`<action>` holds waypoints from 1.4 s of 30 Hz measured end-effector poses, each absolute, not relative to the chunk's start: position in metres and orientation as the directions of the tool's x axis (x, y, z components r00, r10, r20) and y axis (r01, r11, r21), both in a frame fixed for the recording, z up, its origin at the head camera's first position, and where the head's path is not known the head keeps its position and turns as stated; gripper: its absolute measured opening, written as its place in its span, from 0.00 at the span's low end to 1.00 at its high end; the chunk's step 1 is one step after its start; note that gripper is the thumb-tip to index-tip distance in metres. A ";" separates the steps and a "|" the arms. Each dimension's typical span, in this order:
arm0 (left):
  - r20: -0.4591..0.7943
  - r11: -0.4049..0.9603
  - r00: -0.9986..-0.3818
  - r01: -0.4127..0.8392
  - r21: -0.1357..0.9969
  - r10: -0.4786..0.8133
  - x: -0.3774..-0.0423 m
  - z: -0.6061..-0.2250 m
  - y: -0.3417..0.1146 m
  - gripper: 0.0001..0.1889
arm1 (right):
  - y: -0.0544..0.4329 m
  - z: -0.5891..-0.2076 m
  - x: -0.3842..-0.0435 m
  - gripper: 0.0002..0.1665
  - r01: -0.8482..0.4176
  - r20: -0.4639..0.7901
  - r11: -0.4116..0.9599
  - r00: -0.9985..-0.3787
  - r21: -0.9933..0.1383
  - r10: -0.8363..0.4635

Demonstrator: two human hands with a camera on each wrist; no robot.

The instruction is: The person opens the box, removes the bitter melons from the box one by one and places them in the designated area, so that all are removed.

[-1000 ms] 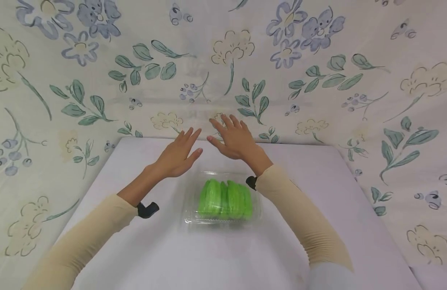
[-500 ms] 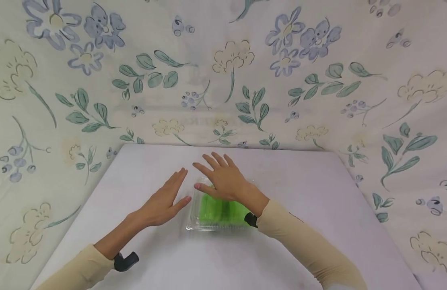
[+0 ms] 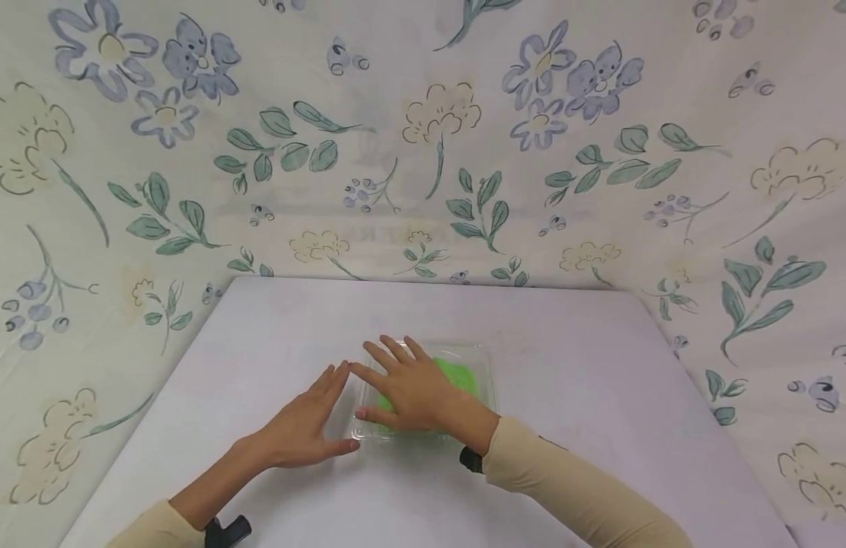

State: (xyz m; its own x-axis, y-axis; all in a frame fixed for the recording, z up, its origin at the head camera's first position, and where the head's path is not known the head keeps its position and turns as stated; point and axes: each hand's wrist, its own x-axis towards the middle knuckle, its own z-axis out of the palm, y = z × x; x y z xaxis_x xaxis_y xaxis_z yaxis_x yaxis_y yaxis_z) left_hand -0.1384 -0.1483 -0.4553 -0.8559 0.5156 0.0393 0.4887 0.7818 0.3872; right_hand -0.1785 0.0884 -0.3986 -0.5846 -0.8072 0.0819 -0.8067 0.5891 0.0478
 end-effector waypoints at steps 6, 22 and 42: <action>0.054 0.773 -0.846 0.509 0.380 0.531 -0.135 -0.466 -0.149 0.57 | 0.085 -0.412 -0.170 0.44 -0.816 0.052 0.575 -0.573 0.059 -0.818; 0.080 0.742 -0.825 0.542 0.394 0.559 -0.136 -0.480 -0.144 0.50 | 0.084 -0.431 -0.167 0.42 -0.818 0.098 0.545 -0.536 0.186 -0.838; 0.062 0.736 -0.825 0.533 0.417 0.562 -0.134 -0.479 -0.144 0.49 | 0.084 -0.441 -0.164 0.49 -0.813 0.101 0.558 -0.549 0.169 -0.830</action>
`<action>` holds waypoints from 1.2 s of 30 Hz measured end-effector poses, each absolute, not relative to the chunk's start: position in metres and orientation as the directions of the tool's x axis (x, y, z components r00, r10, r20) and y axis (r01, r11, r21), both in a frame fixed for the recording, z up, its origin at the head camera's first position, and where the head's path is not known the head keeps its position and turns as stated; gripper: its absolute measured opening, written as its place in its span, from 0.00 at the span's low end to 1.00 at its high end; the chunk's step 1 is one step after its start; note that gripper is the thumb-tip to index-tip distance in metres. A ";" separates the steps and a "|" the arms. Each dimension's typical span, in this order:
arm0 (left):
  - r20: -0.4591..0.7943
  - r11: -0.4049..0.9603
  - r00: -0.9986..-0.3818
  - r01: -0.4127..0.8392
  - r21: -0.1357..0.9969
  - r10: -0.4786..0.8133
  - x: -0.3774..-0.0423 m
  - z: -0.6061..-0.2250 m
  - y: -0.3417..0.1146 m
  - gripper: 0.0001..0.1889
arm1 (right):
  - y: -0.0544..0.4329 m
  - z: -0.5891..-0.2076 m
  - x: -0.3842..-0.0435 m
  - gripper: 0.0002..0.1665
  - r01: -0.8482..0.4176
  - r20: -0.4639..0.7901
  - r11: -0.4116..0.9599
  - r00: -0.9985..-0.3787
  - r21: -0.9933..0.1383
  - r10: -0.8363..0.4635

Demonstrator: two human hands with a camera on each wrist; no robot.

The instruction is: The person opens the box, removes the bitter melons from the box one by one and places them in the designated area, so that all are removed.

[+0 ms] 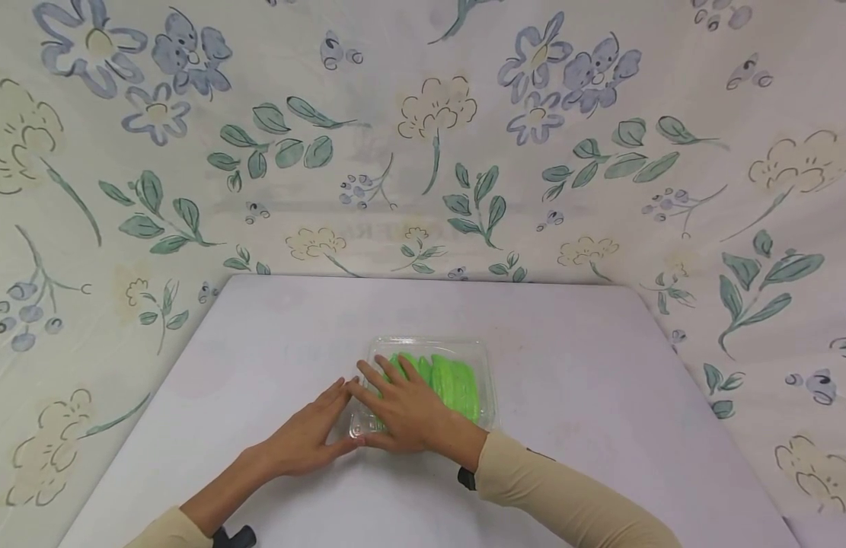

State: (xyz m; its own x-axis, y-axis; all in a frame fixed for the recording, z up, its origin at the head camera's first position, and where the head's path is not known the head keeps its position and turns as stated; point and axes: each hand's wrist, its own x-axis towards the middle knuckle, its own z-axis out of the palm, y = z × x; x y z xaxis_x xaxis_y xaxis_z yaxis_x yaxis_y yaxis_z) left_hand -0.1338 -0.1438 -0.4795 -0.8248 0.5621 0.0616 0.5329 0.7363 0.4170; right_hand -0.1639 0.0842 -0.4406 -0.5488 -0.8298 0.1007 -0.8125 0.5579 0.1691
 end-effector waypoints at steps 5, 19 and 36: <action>0.051 0.719 -0.820 0.528 0.452 0.570 -0.133 -0.476 -0.145 0.50 | 0.084 -0.441 -0.164 0.50 -0.807 0.085 0.565 -0.559 0.169 -0.825; -0.012 0.688 -0.827 0.460 0.562 0.562 -0.136 -0.473 -0.150 0.48 | 0.085 -0.443 -0.164 0.46 -0.825 0.148 0.541 -0.522 0.160 -0.840; 0.028 0.678 -0.841 0.454 0.578 0.540 -0.136 -0.478 -0.148 0.46 | 0.082 -0.443 -0.161 0.39 -0.822 0.123 0.521 -0.506 0.231 -0.854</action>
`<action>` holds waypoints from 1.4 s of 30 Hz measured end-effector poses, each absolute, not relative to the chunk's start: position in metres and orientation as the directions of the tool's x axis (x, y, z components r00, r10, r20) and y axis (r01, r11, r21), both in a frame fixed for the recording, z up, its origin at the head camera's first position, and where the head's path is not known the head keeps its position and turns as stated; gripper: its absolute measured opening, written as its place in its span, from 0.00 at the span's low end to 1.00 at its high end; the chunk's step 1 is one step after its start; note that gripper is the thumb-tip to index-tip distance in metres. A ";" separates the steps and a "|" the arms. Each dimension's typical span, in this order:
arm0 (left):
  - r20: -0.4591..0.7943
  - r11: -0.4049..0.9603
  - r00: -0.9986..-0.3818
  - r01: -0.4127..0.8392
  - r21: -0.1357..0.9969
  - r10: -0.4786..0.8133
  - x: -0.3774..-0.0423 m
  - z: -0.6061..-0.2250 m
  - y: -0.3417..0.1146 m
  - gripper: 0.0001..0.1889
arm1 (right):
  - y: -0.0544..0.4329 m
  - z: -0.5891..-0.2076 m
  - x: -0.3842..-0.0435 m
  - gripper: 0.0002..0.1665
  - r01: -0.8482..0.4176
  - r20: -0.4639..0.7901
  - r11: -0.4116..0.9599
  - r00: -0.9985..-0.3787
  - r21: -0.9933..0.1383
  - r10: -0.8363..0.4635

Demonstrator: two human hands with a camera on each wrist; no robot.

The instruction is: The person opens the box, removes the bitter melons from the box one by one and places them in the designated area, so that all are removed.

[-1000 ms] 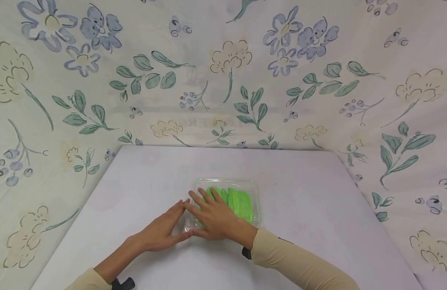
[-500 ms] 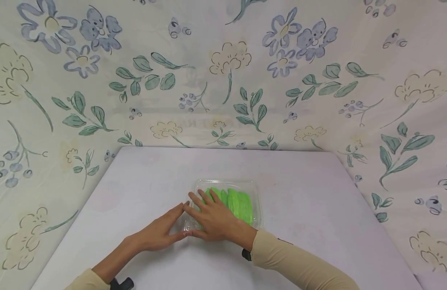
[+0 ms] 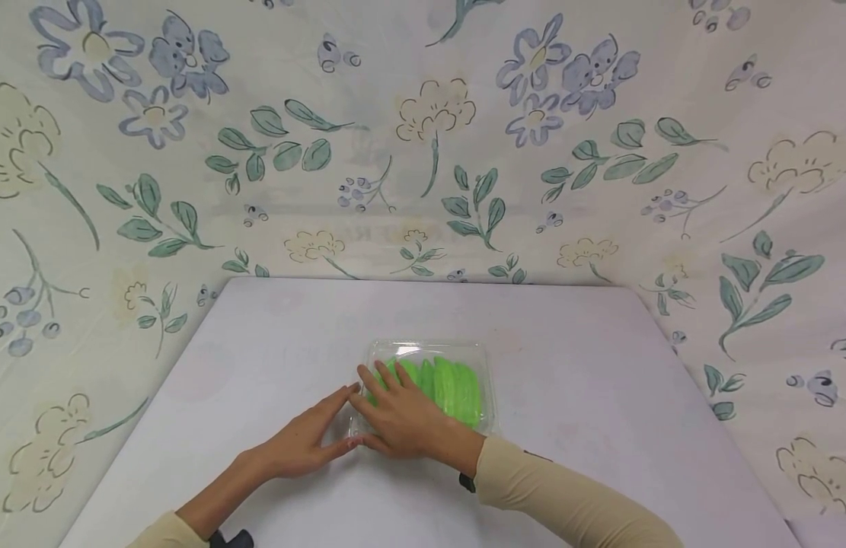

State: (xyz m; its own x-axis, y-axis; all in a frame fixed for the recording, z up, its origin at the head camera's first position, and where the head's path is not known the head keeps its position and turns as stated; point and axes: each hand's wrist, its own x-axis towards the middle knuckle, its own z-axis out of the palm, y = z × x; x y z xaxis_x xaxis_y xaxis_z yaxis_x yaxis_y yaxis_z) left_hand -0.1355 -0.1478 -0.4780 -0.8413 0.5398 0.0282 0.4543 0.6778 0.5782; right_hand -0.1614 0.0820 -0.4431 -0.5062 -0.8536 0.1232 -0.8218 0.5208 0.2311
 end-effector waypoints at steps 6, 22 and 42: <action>0.041 0.675 -0.843 0.458 0.579 0.536 -0.136 -0.479 -0.147 0.46 | 0.082 -0.443 -0.161 0.36 -0.821 0.150 0.503 -0.480 0.270 -0.864; 0.086 0.679 -0.846 0.479 0.556 0.526 -0.137 -0.483 -0.145 0.45 | 0.079 -0.446 -0.161 0.32 -0.817 0.155 0.493 -0.468 0.298 -0.870; 0.060 0.681 -0.850 0.459 0.571 0.523 -0.137 -0.481 -0.146 0.47 | 0.080 -0.445 -0.160 0.33 -0.815 0.150 0.501 -0.478 0.291 -0.865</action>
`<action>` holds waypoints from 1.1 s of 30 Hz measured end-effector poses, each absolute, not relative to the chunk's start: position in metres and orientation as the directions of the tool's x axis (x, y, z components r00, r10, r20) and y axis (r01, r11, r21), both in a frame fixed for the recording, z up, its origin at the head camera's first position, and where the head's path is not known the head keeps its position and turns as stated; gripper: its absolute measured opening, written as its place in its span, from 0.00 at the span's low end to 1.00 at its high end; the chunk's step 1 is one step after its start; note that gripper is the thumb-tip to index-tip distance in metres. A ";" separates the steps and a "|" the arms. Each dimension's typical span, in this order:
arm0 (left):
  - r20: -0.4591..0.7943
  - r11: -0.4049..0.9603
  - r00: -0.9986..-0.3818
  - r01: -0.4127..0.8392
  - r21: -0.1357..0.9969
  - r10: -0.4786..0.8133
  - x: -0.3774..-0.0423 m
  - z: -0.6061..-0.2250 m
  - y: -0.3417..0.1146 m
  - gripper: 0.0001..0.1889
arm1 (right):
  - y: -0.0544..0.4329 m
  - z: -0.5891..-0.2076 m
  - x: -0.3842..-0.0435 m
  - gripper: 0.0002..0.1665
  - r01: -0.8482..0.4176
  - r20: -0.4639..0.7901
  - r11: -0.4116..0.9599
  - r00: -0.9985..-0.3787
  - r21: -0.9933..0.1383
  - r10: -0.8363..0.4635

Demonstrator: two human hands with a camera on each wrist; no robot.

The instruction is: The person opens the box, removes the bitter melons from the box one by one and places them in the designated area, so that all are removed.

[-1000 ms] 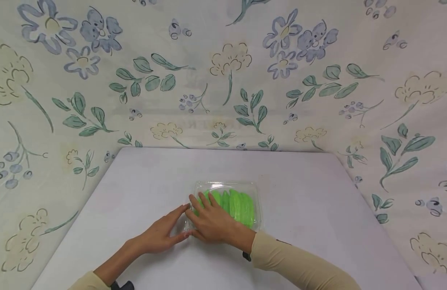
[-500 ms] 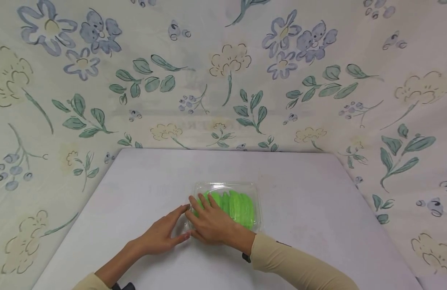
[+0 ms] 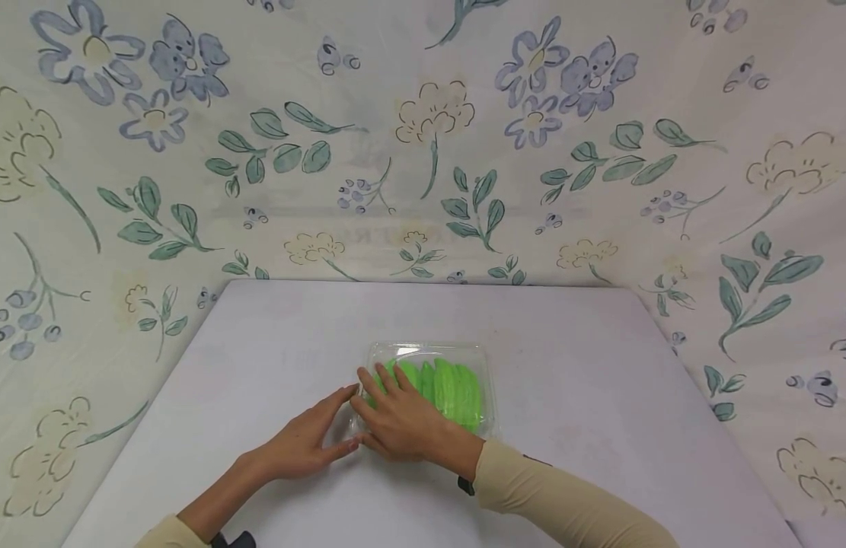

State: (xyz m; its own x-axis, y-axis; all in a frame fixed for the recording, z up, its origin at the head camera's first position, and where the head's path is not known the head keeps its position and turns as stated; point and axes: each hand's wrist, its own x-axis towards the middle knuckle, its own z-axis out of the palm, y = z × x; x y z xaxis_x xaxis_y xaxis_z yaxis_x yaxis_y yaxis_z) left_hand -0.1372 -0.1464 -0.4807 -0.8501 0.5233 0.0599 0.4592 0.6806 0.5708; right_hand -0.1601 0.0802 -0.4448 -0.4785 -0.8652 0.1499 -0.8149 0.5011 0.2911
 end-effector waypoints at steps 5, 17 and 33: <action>0.060 0.683 -0.850 0.460 0.568 0.523 -0.138 -0.481 -0.147 0.47 | 0.080 -0.445 -0.161 0.34 -0.815 0.141 0.505 -0.485 0.285 -0.863; 0.055 0.678 -0.848 0.459 0.574 0.527 -0.139 -0.482 -0.148 0.47 | 0.079 -0.446 -0.160 0.34 -0.809 0.133 0.514 -0.497 0.286 -0.857; 0.032 0.678 -0.849 0.443 0.587 0.527 -0.136 -0.479 -0.149 0.47 | 0.080 -0.446 -0.159 0.35 -0.807 0.146 0.510 -0.489 0.299 -0.860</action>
State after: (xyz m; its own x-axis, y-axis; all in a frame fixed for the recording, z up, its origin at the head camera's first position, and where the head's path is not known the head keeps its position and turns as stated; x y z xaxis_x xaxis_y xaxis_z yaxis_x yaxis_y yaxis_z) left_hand -0.1364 -0.1488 -0.4794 -0.8490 0.5274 0.0315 0.4428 0.6776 0.5873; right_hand -0.1594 0.0797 -0.4462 -0.4891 -0.8599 0.1458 -0.8069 0.5096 0.2989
